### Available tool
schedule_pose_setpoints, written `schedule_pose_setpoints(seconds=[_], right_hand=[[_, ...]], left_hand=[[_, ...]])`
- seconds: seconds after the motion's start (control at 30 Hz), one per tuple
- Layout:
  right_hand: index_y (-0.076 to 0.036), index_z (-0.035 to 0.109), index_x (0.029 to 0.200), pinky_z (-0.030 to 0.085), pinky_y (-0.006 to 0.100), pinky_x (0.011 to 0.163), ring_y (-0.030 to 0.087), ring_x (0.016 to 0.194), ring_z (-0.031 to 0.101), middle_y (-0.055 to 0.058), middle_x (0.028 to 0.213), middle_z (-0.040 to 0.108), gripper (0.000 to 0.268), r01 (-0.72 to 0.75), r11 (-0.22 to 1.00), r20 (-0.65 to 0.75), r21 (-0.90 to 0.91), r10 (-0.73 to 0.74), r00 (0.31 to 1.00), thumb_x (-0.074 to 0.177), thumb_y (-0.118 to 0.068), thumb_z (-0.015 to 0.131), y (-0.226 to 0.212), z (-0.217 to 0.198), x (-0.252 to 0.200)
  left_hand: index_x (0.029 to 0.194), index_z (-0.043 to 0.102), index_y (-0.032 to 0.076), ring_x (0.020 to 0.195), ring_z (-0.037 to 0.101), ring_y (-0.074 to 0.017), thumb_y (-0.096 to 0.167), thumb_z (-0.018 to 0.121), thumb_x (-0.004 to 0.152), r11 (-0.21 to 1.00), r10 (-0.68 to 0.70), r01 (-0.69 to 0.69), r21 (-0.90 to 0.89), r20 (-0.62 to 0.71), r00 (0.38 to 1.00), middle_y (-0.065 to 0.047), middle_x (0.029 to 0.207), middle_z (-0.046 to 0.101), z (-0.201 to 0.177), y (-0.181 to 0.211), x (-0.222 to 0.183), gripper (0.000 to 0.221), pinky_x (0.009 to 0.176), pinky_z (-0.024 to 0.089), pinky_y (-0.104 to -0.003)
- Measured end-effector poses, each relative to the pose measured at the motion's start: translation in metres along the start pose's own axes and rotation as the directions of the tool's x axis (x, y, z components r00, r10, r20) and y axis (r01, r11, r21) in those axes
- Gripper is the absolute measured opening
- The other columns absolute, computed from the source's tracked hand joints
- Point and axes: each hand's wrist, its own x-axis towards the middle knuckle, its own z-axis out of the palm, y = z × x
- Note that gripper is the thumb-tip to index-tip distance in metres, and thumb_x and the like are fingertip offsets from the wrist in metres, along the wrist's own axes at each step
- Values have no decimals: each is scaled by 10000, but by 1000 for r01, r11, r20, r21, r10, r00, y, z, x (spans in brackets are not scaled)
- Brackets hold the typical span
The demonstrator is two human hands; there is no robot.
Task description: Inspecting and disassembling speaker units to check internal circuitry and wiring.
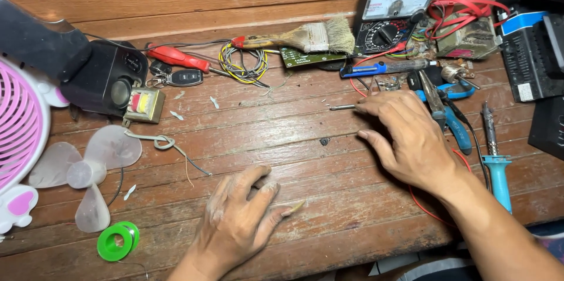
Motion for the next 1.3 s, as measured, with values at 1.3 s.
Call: schedule_pose_setpoints(seconds=[1.3], right_hand=[[-11, 668, 1093, 507, 489, 1001, 324, 1082, 680, 118, 1109, 718, 230, 53, 982, -3, 182, -53, 999, 936, -179, 672, -40, -45, -9]], left_hand=[[1042, 668, 67, 855, 640, -309, 327, 806, 930, 995, 79, -75, 66, -64, 995, -150, 1214, 593, 3, 4, -2, 315, 723, 538, -413]])
